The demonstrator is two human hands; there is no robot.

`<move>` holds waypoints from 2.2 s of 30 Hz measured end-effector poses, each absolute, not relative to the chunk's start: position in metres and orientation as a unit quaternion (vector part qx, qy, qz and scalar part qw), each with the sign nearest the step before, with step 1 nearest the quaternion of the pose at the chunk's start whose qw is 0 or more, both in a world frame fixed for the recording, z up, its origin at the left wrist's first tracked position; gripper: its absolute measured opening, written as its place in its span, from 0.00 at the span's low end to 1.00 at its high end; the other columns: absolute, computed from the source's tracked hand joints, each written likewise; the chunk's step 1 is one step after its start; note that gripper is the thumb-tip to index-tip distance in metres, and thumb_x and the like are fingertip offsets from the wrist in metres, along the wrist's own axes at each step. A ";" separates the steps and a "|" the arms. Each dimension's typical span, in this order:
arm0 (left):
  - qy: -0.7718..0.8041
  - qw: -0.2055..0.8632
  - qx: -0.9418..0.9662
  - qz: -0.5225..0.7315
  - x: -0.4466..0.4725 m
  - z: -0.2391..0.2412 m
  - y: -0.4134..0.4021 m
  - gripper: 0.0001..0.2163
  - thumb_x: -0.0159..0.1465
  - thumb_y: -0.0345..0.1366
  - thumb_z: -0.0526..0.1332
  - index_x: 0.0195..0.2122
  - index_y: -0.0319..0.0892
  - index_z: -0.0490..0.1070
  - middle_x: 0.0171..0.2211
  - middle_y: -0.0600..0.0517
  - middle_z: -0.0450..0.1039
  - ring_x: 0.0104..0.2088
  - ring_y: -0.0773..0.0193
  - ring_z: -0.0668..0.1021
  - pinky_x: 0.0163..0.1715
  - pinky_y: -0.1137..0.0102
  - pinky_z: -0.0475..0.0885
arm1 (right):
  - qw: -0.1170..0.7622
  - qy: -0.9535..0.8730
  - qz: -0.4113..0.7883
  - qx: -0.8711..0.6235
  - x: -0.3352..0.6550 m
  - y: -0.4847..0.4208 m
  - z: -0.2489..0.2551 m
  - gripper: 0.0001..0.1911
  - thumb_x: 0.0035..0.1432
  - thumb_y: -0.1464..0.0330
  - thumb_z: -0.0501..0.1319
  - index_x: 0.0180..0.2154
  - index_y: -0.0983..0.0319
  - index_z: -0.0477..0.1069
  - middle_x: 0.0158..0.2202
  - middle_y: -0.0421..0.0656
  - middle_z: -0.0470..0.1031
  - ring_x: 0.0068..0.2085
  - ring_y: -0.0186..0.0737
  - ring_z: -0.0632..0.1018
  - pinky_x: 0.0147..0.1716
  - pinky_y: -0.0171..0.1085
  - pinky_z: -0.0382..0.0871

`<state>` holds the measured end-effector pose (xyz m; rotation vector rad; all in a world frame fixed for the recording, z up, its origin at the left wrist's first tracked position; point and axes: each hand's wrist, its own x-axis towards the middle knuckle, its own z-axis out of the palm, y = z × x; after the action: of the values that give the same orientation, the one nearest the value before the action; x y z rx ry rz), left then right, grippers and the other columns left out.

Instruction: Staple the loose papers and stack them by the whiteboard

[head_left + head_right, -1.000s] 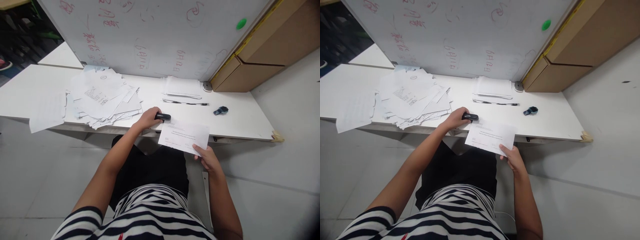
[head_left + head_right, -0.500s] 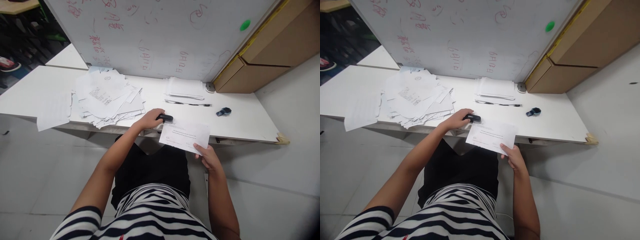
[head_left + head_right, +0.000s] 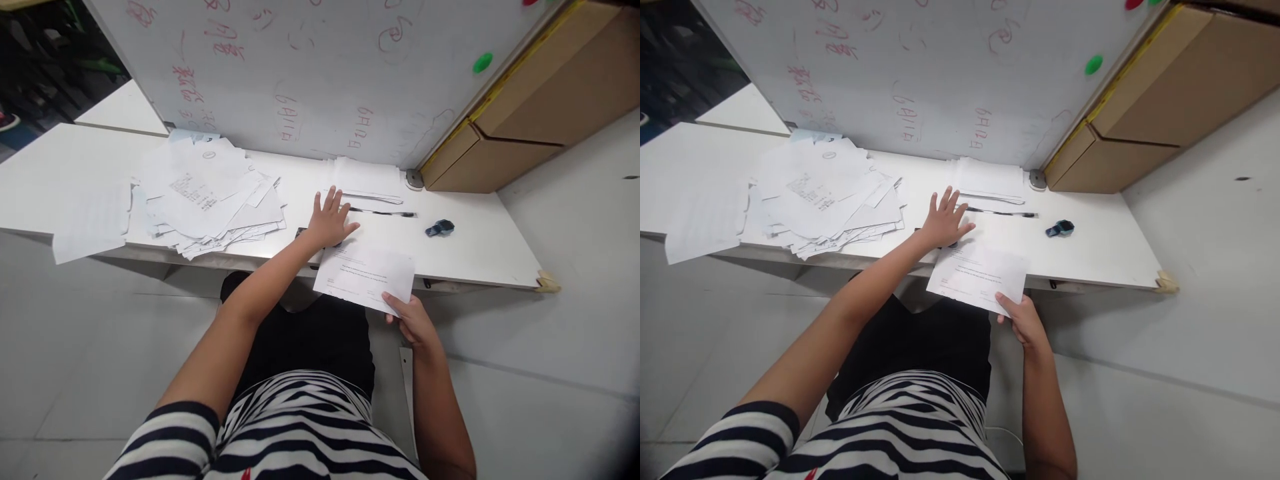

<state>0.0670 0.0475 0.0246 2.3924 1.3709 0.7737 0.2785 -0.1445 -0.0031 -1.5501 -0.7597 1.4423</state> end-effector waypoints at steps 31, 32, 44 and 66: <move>0.514 0.086 0.814 0.256 0.065 0.028 0.045 0.20 0.66 0.47 0.52 0.57 0.46 0.64 0.64 0.47 0.57 0.67 0.47 0.50 0.64 0.44 0.38 | 0.426 -0.296 0.576 -0.632 0.270 -0.149 -0.008 0.18 0.45 0.59 0.72 0.32 0.66 0.74 0.26 0.42 0.74 0.18 0.29 0.66 0.16 0.33 0.61; 0.515 0.100 0.802 0.286 0.062 0.033 0.046 0.19 0.67 0.48 0.50 0.55 0.46 0.65 0.62 0.47 0.61 0.66 0.49 0.55 0.64 0.46 0.43 | 0.423 -0.302 0.576 -0.631 0.270 -0.149 -0.009 0.18 0.45 0.59 0.71 0.31 0.67 0.74 0.25 0.42 0.74 0.18 0.29 0.65 0.16 0.32 0.61; 0.429 0.264 0.816 0.282 -0.016 0.019 0.009 0.22 0.66 0.52 0.50 0.53 0.45 0.69 0.52 0.48 0.71 0.52 0.56 0.71 0.52 0.60 0.66 | 0.440 -0.308 0.597 -0.596 0.269 -0.155 -0.004 0.18 0.48 0.58 0.70 0.34 0.66 0.73 0.25 0.41 0.73 0.18 0.29 0.65 0.17 0.33 0.62; 0.493 0.184 0.802 0.283 -0.005 0.005 0.006 0.13 0.63 0.48 0.59 0.40 0.44 0.69 0.41 0.49 0.71 0.43 0.58 0.72 0.42 0.64 0.68 | 0.405 -0.345 0.553 -0.642 0.302 -0.176 0.011 0.19 0.46 0.56 0.70 0.30 0.65 0.75 0.25 0.44 0.76 0.23 0.37 0.72 0.22 0.36 0.69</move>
<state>-0.0047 0.0062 0.0054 2.2610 1.3895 0.7965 0.3018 -0.1764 0.0108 -1.6210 -0.8699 1.3948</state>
